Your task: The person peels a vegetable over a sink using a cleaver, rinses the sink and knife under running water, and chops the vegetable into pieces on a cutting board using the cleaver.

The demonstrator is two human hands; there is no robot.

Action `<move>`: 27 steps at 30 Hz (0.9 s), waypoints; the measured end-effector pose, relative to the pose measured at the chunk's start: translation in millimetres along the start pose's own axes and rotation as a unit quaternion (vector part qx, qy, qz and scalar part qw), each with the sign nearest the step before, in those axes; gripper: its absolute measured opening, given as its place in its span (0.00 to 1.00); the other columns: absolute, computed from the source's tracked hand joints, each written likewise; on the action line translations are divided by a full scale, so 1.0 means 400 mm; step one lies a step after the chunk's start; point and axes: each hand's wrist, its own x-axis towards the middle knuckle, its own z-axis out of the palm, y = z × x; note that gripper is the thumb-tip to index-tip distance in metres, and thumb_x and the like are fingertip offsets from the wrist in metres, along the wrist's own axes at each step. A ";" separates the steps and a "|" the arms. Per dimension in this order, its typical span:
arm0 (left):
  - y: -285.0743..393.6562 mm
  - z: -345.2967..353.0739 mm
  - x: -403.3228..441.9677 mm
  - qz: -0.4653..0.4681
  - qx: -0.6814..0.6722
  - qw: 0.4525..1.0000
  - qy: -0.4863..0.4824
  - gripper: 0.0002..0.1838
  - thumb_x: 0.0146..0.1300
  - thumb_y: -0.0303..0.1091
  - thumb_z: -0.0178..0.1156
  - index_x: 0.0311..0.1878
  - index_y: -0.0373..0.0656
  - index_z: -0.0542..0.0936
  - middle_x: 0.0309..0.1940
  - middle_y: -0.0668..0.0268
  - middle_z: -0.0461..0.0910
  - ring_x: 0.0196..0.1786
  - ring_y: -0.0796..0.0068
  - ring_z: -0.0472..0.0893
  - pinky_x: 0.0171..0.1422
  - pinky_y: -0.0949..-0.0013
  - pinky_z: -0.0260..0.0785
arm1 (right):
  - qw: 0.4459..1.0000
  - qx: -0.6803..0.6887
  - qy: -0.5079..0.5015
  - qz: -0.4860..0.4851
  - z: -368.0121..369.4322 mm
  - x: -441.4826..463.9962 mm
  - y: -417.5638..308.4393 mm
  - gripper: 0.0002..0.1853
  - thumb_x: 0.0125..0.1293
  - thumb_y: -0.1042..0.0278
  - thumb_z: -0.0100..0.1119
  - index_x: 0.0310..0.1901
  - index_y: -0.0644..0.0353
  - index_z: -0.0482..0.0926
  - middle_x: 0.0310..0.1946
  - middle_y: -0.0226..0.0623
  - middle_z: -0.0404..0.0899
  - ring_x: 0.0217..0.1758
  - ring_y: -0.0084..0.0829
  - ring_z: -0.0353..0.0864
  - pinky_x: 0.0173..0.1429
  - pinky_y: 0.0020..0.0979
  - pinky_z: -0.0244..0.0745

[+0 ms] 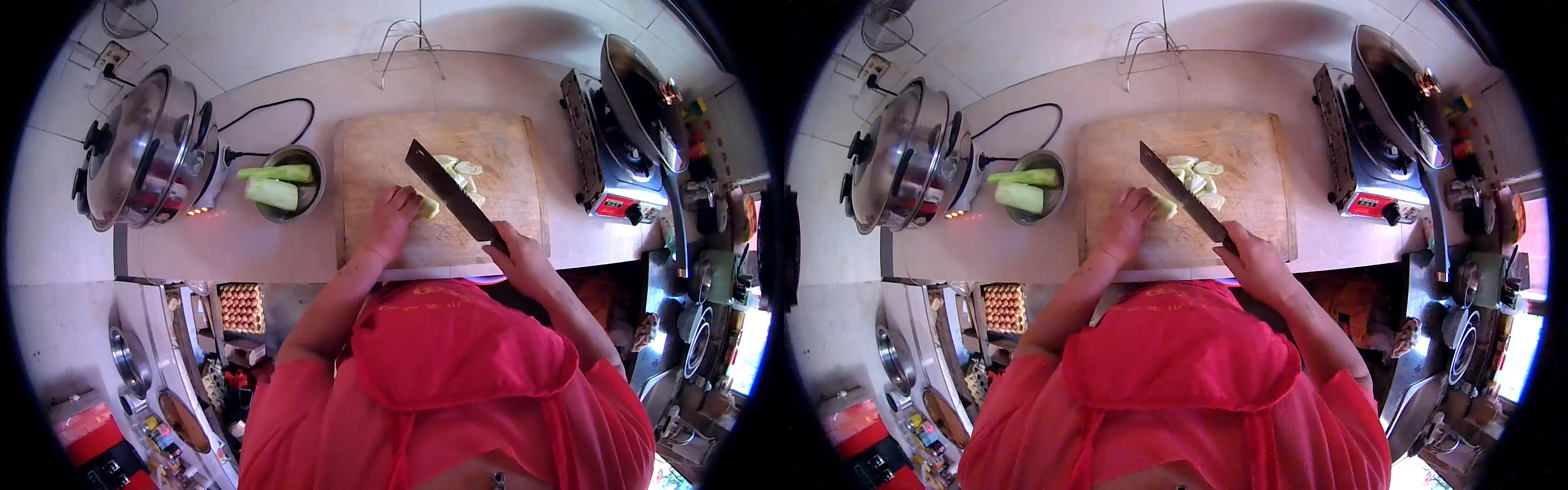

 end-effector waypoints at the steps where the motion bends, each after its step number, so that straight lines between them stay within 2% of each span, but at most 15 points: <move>1: -0.001 0.001 -0.002 0.005 0.001 1.000 0.003 0.12 0.50 0.27 0.62 0.40 0.43 0.79 0.44 0.61 0.76 0.51 0.55 0.72 0.56 0.58 0.67 | 1.000 0.001 -0.004 0.003 0.001 -0.001 -0.001 0.16 0.66 0.59 0.53 0.48 0.60 0.66 0.32 0.54 0.78 0.39 0.54 0.78 0.41 0.48 0.71; 4: 0.000 0.002 0.000 0.004 0.025 1.000 -0.005 0.12 0.49 0.28 0.63 0.40 0.43 0.79 0.43 0.61 0.76 0.50 0.55 0.72 0.55 0.58 0.67 | 0.995 -0.046 -0.069 0.047 0.027 0.019 0.018 0.16 0.66 0.59 0.53 0.48 0.60 0.66 0.33 0.54 0.78 0.40 0.55 0.78 0.42 0.48 0.71; 8: 0.000 -0.002 -0.002 0.004 0.031 0.999 -0.006 0.11 0.49 0.28 0.62 0.38 0.43 0.79 0.42 0.61 0.75 0.49 0.55 0.72 0.53 0.59 0.68 | 0.999 -0.031 -0.033 0.010 0.020 0.025 0.016 0.17 0.66 0.59 0.53 0.48 0.60 0.65 0.33 0.55 0.78 0.40 0.56 0.78 0.42 0.49 0.71; 10: -0.001 -0.004 -0.009 0.012 0.026 1.000 -0.003 0.11 0.51 0.29 0.58 0.40 0.44 0.79 0.44 0.62 0.75 0.49 0.59 0.73 0.54 0.60 0.67 | 1.000 -0.013 -0.015 0.015 0.010 0.017 -0.002 0.17 0.65 0.58 0.53 0.48 0.60 0.66 0.33 0.56 0.78 0.40 0.56 0.78 0.43 0.50 0.71; 13: 0.001 -0.005 -0.031 0.001 0.041 0.999 -0.016 0.12 0.51 0.28 0.57 0.40 0.44 0.79 0.44 0.63 0.75 0.48 0.60 0.73 0.54 0.60 0.67 | 0.995 -0.058 -0.065 0.048 0.030 0.014 -0.004 0.17 0.65 0.59 0.54 0.47 0.61 0.66 0.34 0.57 0.78 0.40 0.56 0.78 0.43 0.50 0.71; 17: 0.004 -0.016 -0.053 -0.002 0.026 0.999 -0.020 0.12 0.51 0.27 0.56 0.41 0.44 0.79 0.42 0.62 0.75 0.47 0.60 0.73 0.53 0.60 0.68 | 0.999 0.006 -0.043 0.014 0.053 0.013 0.031 0.17 0.65 0.59 0.53 0.47 0.62 0.65 0.34 0.58 0.78 0.42 0.57 0.77 0.44 0.50 0.71; 20: 0.016 -0.022 -0.059 -0.019 0.002 1.000 -0.014 0.13 0.53 0.26 0.54 0.43 0.44 0.79 0.42 0.61 0.74 0.46 0.59 0.73 0.52 0.59 0.68 | 0.999 -0.005 -0.037 0.040 0.041 -0.002 -0.005 0.17 0.65 0.60 0.53 0.48 0.62 0.65 0.34 0.58 0.78 0.41 0.57 0.77 0.44 0.50 0.71; 26: 0.016 -0.035 -0.059 -0.012 0.089 0.994 -0.063 0.14 0.54 0.28 0.53 0.45 0.46 0.78 0.44 0.64 0.74 0.50 0.62 0.72 0.54 0.60 0.67 | 0.996 -0.019 -0.075 0.052 0.080 0.009 0.032 0.17 0.65 0.61 0.54 0.49 0.63 0.66 0.34 0.57 0.78 0.42 0.56 0.77 0.44 0.46 0.71; 27: 0.015 -0.050 -0.052 -0.023 0.081 0.992 -0.098 0.14 0.54 0.27 0.54 0.46 0.45 0.78 0.44 0.61 0.73 0.51 0.59 0.71 0.56 0.59 0.65 | 0.997 -0.015 -0.063 0.037 0.079 0.008 0.036 0.17 0.65 0.60 0.54 0.48 0.62 0.66 0.34 0.57 0.78 0.42 0.56 0.78 0.43 0.48 0.71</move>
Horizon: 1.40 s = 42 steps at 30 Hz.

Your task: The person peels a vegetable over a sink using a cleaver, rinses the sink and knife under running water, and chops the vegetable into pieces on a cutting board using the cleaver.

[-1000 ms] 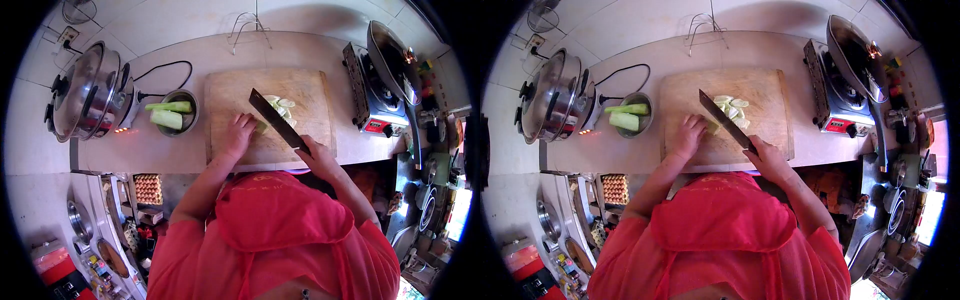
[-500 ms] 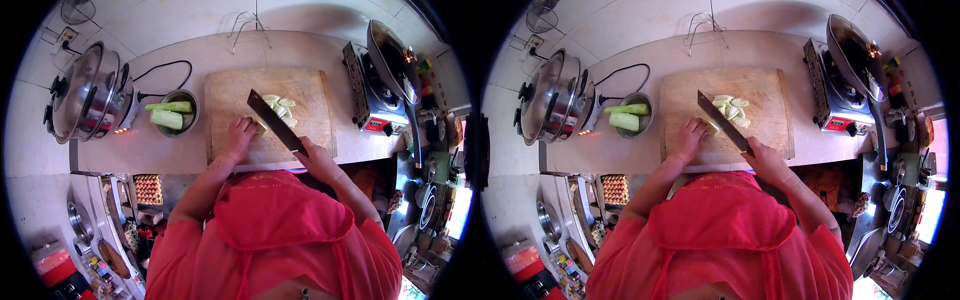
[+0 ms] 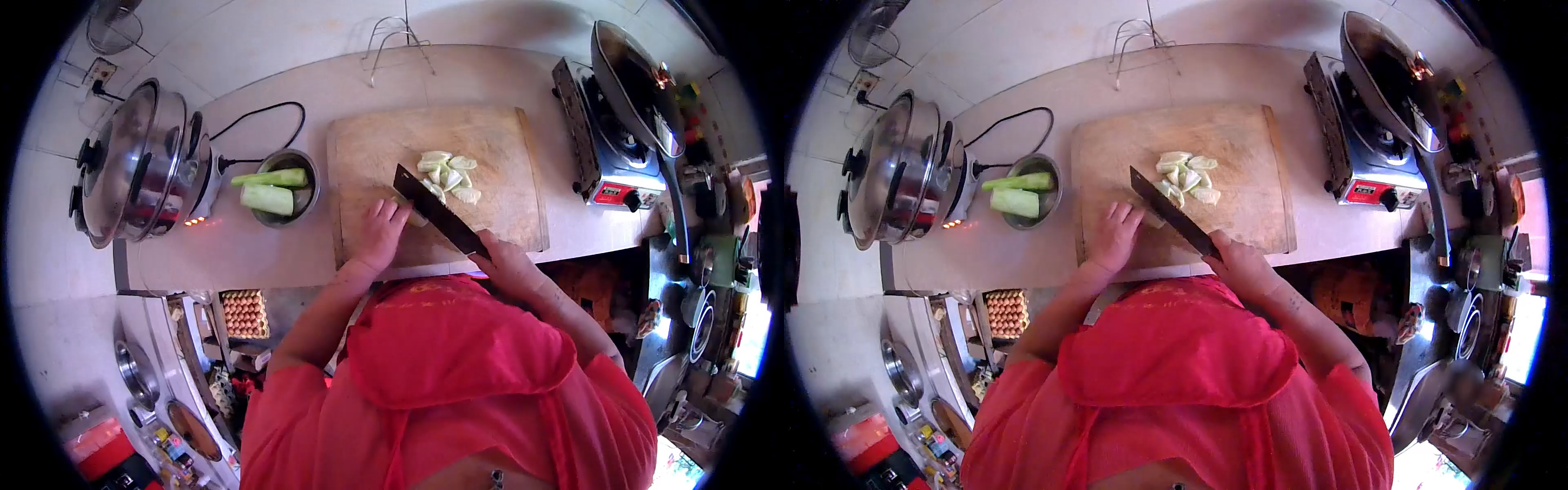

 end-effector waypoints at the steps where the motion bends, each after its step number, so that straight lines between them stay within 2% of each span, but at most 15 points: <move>1: -0.004 -0.019 0.008 -0.008 -0.009 0.999 -0.035 0.14 0.54 0.27 0.55 0.46 0.45 0.78 0.45 0.59 0.73 0.52 0.56 0.71 0.58 0.58 0.64 | 1.000 0.002 0.012 -0.016 -0.004 0.000 0.006 0.17 0.65 0.60 0.53 0.48 0.62 0.66 0.33 0.57 0.78 0.41 0.56 0.78 0.43 0.49 0.71; 2: -0.005 -0.030 0.015 -0.017 -0.017 0.997 -0.069 0.15 0.54 0.26 0.56 0.46 0.45 0.78 0.45 0.57 0.73 0.53 0.53 0.70 0.60 0.56 0.63 | 0.999 0.003 0.023 -0.033 -0.009 0.001 0.012 0.17 0.65 0.59 0.53 0.48 0.61 0.66 0.33 0.57 0.78 0.40 0.56 0.78 0.43 0.50 0.71; 5: -0.008 -0.038 0.026 0.040 0.036 0.998 0.014 0.14 0.54 0.27 0.56 0.45 0.44 0.77 0.48 0.55 0.72 0.56 0.51 0.69 0.62 0.55 0.62 | 0.999 0.010 0.036 -0.026 -0.019 0.003 0.027 0.16 0.65 0.60 0.54 0.48 0.61 0.67 0.33 0.57 0.78 0.41 0.55 0.78 0.43 0.50 0.71; 8: -0.029 -0.002 0.019 0.037 0.012 0.998 -0.053 0.14 0.57 0.29 0.52 0.47 0.49 0.77 0.57 0.55 0.69 0.62 0.54 0.66 0.61 0.59 0.66 | 0.998 0.029 0.056 -0.014 -0.026 0.002 0.026 0.16 0.65 0.60 0.54 0.48 0.60 0.67 0.33 0.55 0.78 0.40 0.55 0.78 0.42 0.49 0.71; 11: 0.000 -0.004 0.066 -0.044 -0.101 0.992 -0.053 0.12 0.57 0.27 0.52 0.45 0.47 0.77 0.57 0.54 0.68 0.61 0.52 0.67 0.60 0.57 0.67 | 0.995 0.040 0.084 -0.031 -0.028 0.003 0.033 0.16 0.65 0.60 0.54 0.48 0.60 0.67 0.32 0.54 0.78 0.40 0.54 0.78 0.42 0.48 0.71; 14: -0.014 0.028 0.083 0.024 -0.086 0.996 -0.005 0.11 0.57 0.27 0.55 0.44 0.46 0.76 0.55 0.53 0.68 0.60 0.50 0.67 0.60 0.57 0.67 | 0.995 0.044 0.086 -0.026 -0.056 -0.011 -0.004 0.16 0.65 0.59 0.54 0.47 0.60 0.67 0.32 0.54 0.78 0.39 0.54 0.78 0.41 0.48 0.71; 17: -0.029 0.067 0.070 0.049 -0.064 0.996 0.043 0.12 0.55 0.28 0.59 0.44 0.44 0.76 0.54 0.53 0.69 0.59 0.50 0.68 0.60 0.57 0.68 | 0.997 0.009 0.079 -0.014 -0.061 -0.020 -0.025 0.15 0.65 0.59 0.54 0.45 0.60 0.67 0.31 0.53 0.78 0.39 0.54 0.78 0.41 0.49 0.71; 20: -0.017 0.043 0.057 0.042 -0.058 0.997 0.027 0.13 0.53 0.29 0.61 0.44 0.43 0.77 0.53 0.54 0.70 0.57 0.49 0.69 0.59 0.57 0.68 | 0.996 -0.047 0.062 -0.039 -0.019 0.002 0.020 0.15 0.65 0.60 0.54 0.44 0.60 0.66 0.31 0.53 0.78 0.38 0.54 0.78 0.40 0.49 0.71; 23: -0.017 0.055 0.040 0.038 -0.079 0.995 0.050 0.13 0.53 0.29 0.61 0.43 0.44 0.77 0.51 0.55 0.71 0.57 0.50 0.70 0.58 0.57 0.68 | 0.998 0.005 0.049 -0.026 -0.060 -0.011 -0.013 0.14 0.65 0.60 0.53 0.45 0.60 0.66 0.33 0.53 0.78 0.39 0.55 0.78 0.42 0.50 0.71; 26: -0.011 0.048 0.033 0.053 -0.069 0.993 0.083 0.12 0.54 0.30 0.59 0.44 0.43 0.77 0.51 0.56 0.72 0.56 0.51 0.70 0.58 0.57 0.68 | 0.999 -0.016 0.051 -0.006 -0.057 -0.021 -0.036 0.14 0.65 0.60 0.53 0.45 0.60 0.66 0.33 0.54 0.78 0.39 0.55 0.78 0.42 0.50 0.71; 29: -0.010 0.048 0.021 0.036 -0.045 0.997 0.045 0.13 0.53 0.28 0.58 0.44 0.42 0.77 0.50 0.56 0.73 0.57 0.52 0.70 0.58 0.58 0.68 | 0.997 -0.041 0.042 -0.042 -0.011 -0.001 0.008 0.14 0.65 0.60 0.53 0.44 0.61 0.66 0.33 0.54 0.78 0.39 0.55 0.78 0.43 0.50 0.70; 33: 0.001 0.035 0.020 0.049 -0.090 0.993 0.066 0.14 0.51 0.27 0.57 0.43 0.42 0.77 0.49 0.57 0.73 0.55 0.53 0.70 0.57 0.59 0.68 | 0.999 -0.011 0.042 -0.013 -0.045 -0.020 -0.036 0.14 0.65 0.60 0.52 0.44 0.61 0.66 0.33 0.53 0.78 0.39 0.56 0.78 0.43 0.52 0.70; 36: 0.000 0.040 0.011 0.054 -0.074 0.994 0.062 0.13 0.51 0.27 0.57 0.43 0.41 0.77 0.47 0.58 0.73 0.53 0.54 0.71 0.56 0.59 0.68 | 0.997 -0.068 0.007 -0.017 -0.010 -0.001 -0.004 0.14 0.65 0.60 0.53 0.43 0.61 0.67 0.32 0.53 0.78 0.38 0.56 0.78 0.43 0.51 0.70; 42: 0.022 0.017 0.001 0.049 -0.057 0.995 0.067 0.12 0.51 0.27 0.56 0.41 0.41 0.77 0.44 0.58 0.73 0.51 0.55 0.71 0.55 0.59 0.68 | 1.000 -0.002 0.017 -0.025 -0.037 -0.030 -0.033 0.15 0.64 0.59 0.54 0.44 0.61 0.67 0.33 0.55 0.78 0.40 0.56 0.78 0.45 0.51 0.71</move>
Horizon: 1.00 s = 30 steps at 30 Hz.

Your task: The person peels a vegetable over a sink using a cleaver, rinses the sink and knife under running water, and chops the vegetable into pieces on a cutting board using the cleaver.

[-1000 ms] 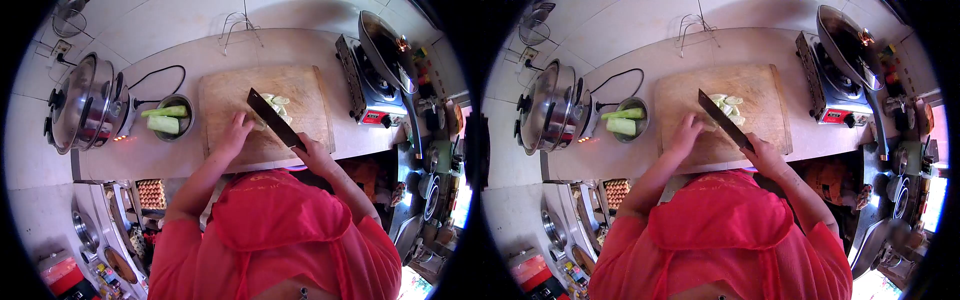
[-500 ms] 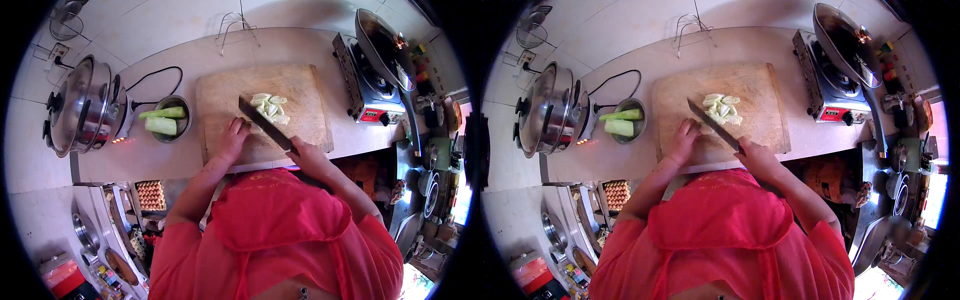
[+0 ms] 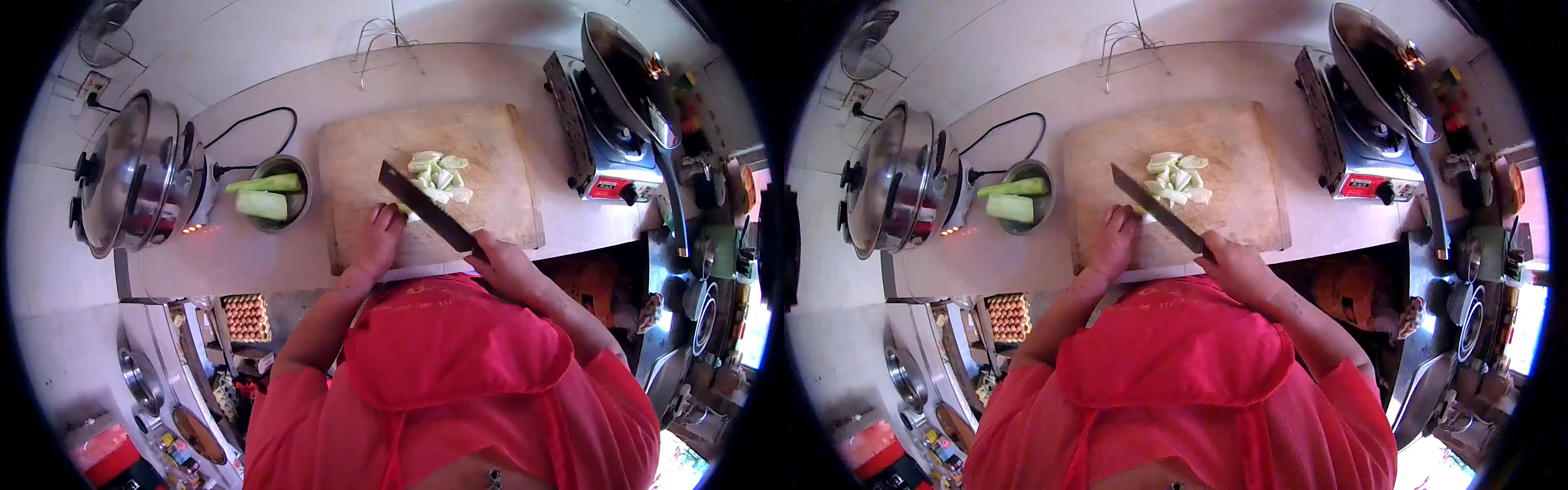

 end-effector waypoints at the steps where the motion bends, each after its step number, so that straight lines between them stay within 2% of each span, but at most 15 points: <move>1: 0.003 -0.002 -0.001 -0.005 0.005 1.000 -0.007 0.12 0.51 0.27 0.55 0.41 0.42 0.78 0.44 0.58 0.73 0.51 0.56 0.71 0.54 0.60 0.68 | 1.000 -0.012 -0.010 -0.001 0.007 0.001 0.010 0.15 0.64 0.60 0.54 0.44 0.61 0.67 0.33 0.55 0.78 0.39 0.56 0.78 0.44 0.50 0.71; 3: 0.005 -0.001 0.000 -0.007 0.015 1.000 -0.010 0.11 0.52 0.27 0.55 0.40 0.42 0.78 0.44 0.59 0.74 0.51 0.57 0.71 0.54 0.60 0.69 | 0.999 -0.037 -0.030 -0.008 0.031 0.013 0.033 0.15 0.64 0.61 0.55 0.46 0.61 0.67 0.32 0.55 0.78 0.39 0.56 0.78 0.43 0.49 0.72; 7: 0.006 0.000 -0.024 -0.013 0.002 1.000 -0.006 0.12 0.52 0.27 0.54 0.41 0.39 0.77 0.44 0.56 0.73 0.51 0.55 0.71 0.55 0.59 0.68 | 1.000 -0.019 -0.004 -0.007 0.002 0.002 0.006 0.16 0.64 0.60 0.55 0.46 0.61 0.66 0.33 0.55 0.78 0.39 0.56 0.78 0.43 0.50 0.72; 11: 0.006 0.012 -0.048 -0.041 -0.022 0.999 -0.002 0.12 0.53 0.26 0.56 0.43 0.38 0.76 0.46 0.53 0.72 0.53 0.51 0.70 0.58 0.56 0.66 | 0.997 -0.043 -0.060 -0.003 0.026 0.012 0.026 0.15 0.64 0.59 0.53 0.44 0.60 0.66 0.34 0.54 0.79 0.40 0.57 0.78 0.45 0.52 0.71; 14: 0.010 0.017 -0.064 -0.125 -0.014 0.992 0.025 0.18 0.50 0.25 0.61 0.47 0.38 0.76 0.48 0.51 0.71 0.51 0.49 0.71 0.55 0.55 0.67 | 0.996 -0.064 -0.054 -0.010 0.030 0.008 0.028 0.14 0.64 0.59 0.53 0.44 0.59 0.66 0.34 0.54 0.79 0.40 0.57 0.78 0.44 0.51 0.72; 17: 0.024 -0.031 -0.040 -0.148 -0.024 0.988 -0.026 0.20 0.50 0.25 0.63 0.50 0.41 0.76 0.51 0.51 0.70 0.54 0.49 0.70 0.57 0.56 0.66 | 0.997 -0.067 -0.031 -0.032 0.016 0.014 0.042 0.15 0.64 0.59 0.53 0.45 0.59 0.67 0.34 0.54 0.79 0.40 0.55 0.78 0.44 0.50 0.72; 20: 0.020 -0.042 -0.044 -0.152 0.006 0.986 -0.075 0.19 0.53 0.26 0.60 0.50 0.44 0.76 0.54 0.53 0.69 0.58 0.49 0.68 0.61 0.57 0.65 | 0.999 -0.027 -0.007 -0.036 -0.002 0.025 0.080 0.15 0.64 0.59 0.54 0.46 0.59 0.68 0.34 0.52 0.79 0.40 0.54 0.78 0.44 0.49 0.72; 26: -0.003 -0.029 0.033 -0.050 0.013 0.995 -0.080 0.14 0.57 0.26 0.55 0.48 0.44 0.77 0.54 0.56 0.70 0.56 0.51 0.70 0.59 0.58 0.67 | 1.000 0.014 0.022 -0.007 -0.010 0.032 0.094 0.15 0.65 0.58 0.54 0.45 0.59 0.67 0.31 0.53 0.78 0.38 0.55 0.78 0.41 0.49 0.71; 30: -0.022 -0.003 0.037 -0.041 0.028 0.994 -0.101 0.13 0.57 0.27 0.55 0.46 0.46 0.77 0.54 0.58 0.70 0.56 0.53 0.70 0.58 0.60 0.68 | 0.999 0.029 0.025 -0.017 -0.016 0.019 0.068 0.15 0.65 0.58 0.54 0.45 0.59 0.67 0.31 0.53 0.78 0.38 0.55 0.78 0.40 0.48 0.71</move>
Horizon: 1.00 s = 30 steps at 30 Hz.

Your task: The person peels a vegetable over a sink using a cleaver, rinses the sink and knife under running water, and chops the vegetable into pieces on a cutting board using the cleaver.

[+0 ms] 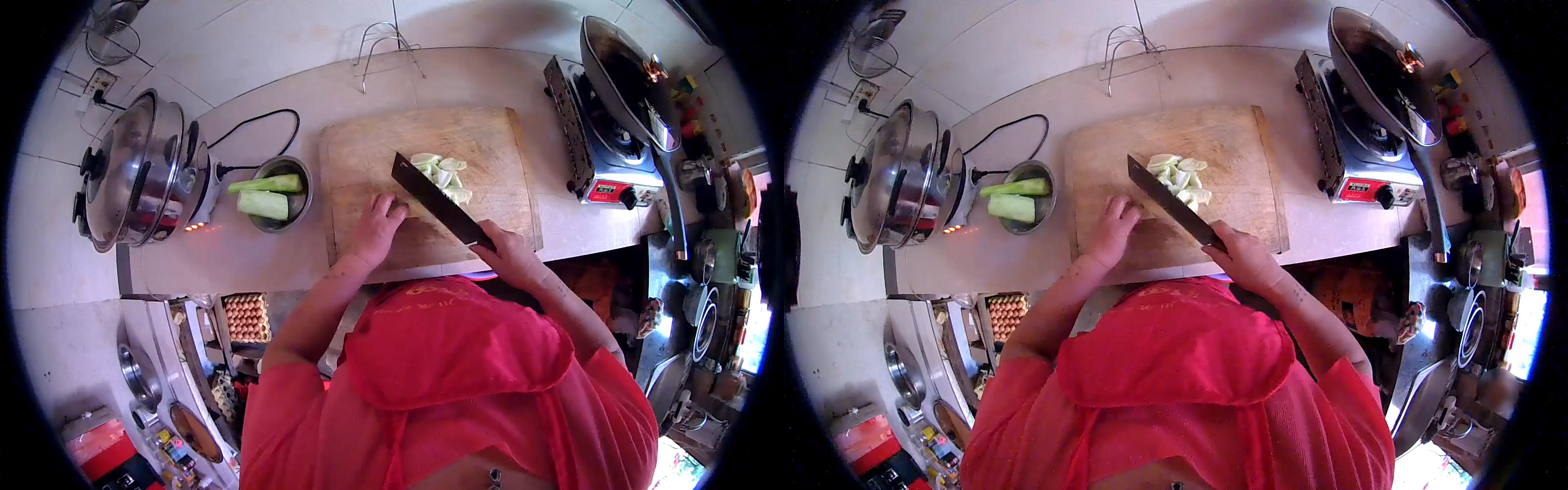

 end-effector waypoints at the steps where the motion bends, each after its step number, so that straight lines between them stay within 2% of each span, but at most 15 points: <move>1: -0.006 0.006 -0.009 0.003 -0.010 1.000 0.011 0.13 0.56 0.27 0.55 0.46 0.47 0.77 0.54 0.58 0.70 0.56 0.53 0.70 0.58 0.60 0.69 | 1.000 0.001 0.009 -0.002 -0.001 -0.002 -0.012 0.15 0.65 0.58 0.54 0.45 0.60 0.67 0.31 0.53 0.78 0.38 0.55 0.78 0.41 0.48 0.71; 3: -0.008 0.010 -0.025 0.005 -0.015 0.999 0.035 0.13 0.55 0.28 0.55 0.46 0.47 0.77 0.54 0.58 0.69 0.56 0.53 0.69 0.58 0.60 0.69 | 1.000 0.004 0.029 -0.002 -0.002 -0.010 -0.034 0.15 0.65 0.59 0.54 0.45 0.60 0.67 0.32 0.53 0.78 0.39 0.55 0.78 0.41 0.48 0.71; 5: 0.006 0.014 -0.025 0.005 -0.007 0.998 0.069 0.13 0.55 0.28 0.55 0.45 0.46 0.77 0.55 0.58 0.69 0.56 0.53 0.69 0.58 0.60 0.69 | 0.999 -0.037 -0.011 -0.013 0.025 -0.006 -0.018 0.16 0.65 0.59 0.54 0.46 0.61 0.66 0.33 0.54 0.78 0.39 0.55 0.78 0.42 0.48 0.71; 12: 0.009 0.018 -0.054 0.000 -0.038 0.997 0.071 0.12 0.56 0.29 0.55 0.45 0.43 0.77 0.54 0.54 0.69 0.56 0.50 0.69 0.58 0.57 0.68 | 1.000 -0.014 -0.026 0.004 0.012 -0.017 -0.047 0.16 0.65 0.59 0.54 0.46 0.61 0.66 0.35 0.55 0.78 0.41 0.56 0.78 0.45 0.50 0.70; 14: 0.015 0.018 -0.060 0.004 -0.032 0.997 0.074 0.12 0.58 0.29 0.55 0.46 0.42 0.76 0.53 0.53 0.70 0.56 0.49 0.70 0.58 0.57 0.67 | 0.997 -0.053 -0.050 0.006 0.036 -0.009 -0.035 0.16 0.65 0.59 0.54 0.45 0.61 0.66 0.35 0.54 0.79 0.41 0.56 0.78 0.45 0.51 0.71; 17: 0.005 0.059 -0.088 -0.079 -0.086 0.991 0.068 0.11 0.60 0.30 0.54 0.46 0.40 0.76 0.51 0.53 0.71 0.53 0.49 0.71 0.56 0.57 0.67 | 0.996 -0.060 -0.059 0.005 0.030 0.000 -0.041 0.15 0.64 0.59 0.54 0.45 0.61 0.66 0.35 0.54 0.79 0.40 0.57 0.78 0.45 0.51 0.71; 20: 0.018 0.033 -0.089 -0.018 -0.052 0.995 0.084 0.12 0.61 0.30 0.53 0.48 0.40 0.76 0.50 0.53 0.72 0.52 0.50 0.72 0.56 0.57 0.67 | 0.997 -0.051 -0.053 -0.016 0.027 -0.009 -0.046 0.16 0.64 0.59 0.54 0.46 0.60 0.66 0.36 0.54 0.79 0.40 0.57 0.78 0.45 0.51 0.71; 23: 0.022 0.036 -0.105 -0.037 -0.064 0.994 0.076 0.13 0.60 0.29 0.53 0.48 0.40 0.76 0.50 0.54 0.72 0.51 0.51 0.72 0.55 0.58 0.68 | 0.995 -0.078 -0.065 -0.007 0.050 -0.010 -0.036 0.16 0.64 0.58 0.53 0.46 0.60 0.66 0.36 0.54 0.79 0.39 0.57 0.78 0.45 0.52 0.71; 26: 0.024 0.017 -0.112 0.010 -0.010 0.997 0.081 0.13 0.59 0.28 0.53 0.48 0.40 0.76 0.50 0.53 0.72 0.50 0.51 0.73 0.54 0.58 0.68 | 0.995 -0.078 -0.057 -0.012 0.051 -0.011 -0.042 0.16 0.64 0.58 0.53 0.47 0.60 0.66 0.35 0.54 0.79 0.39 0.57 0.78 0.44 0.52 0.71; 28: 0.029 0.015 -0.107 0.000 -0.025 0.996 0.084 0.14 0.58 0.27 0.53 0.48 0.41 0.76 0.50 0.53 0.72 0.50 0.51 0.73 0.53 0.58 0.69 | 0.996 -0.060 -0.065 0.000 0.027 -0.017 -0.061 0.16 0.64 0.58 0.53 0.47 0.60 0.66 0.35 0.54 0.79 0.39 0.57 0.78 0.45 0.52 0.71; 30: 0.034 0.019 -0.114 -0.006 -0.028 0.997 0.074 0.15 0.58 0.26 0.52 0.49 0.41 0.75 0.50 0.53 0.72 0.49 0.51 0.73 0.53 0.58 0.69 | 0.991 -0.078 -0.108 0.021 0.046 -0.014 -0.056 0.16 0.65 0.58 0.52 0.47 0.59 0.66 0.35 0.55 0.78 0.40 0.57 0.78 0.45 0.52 0.71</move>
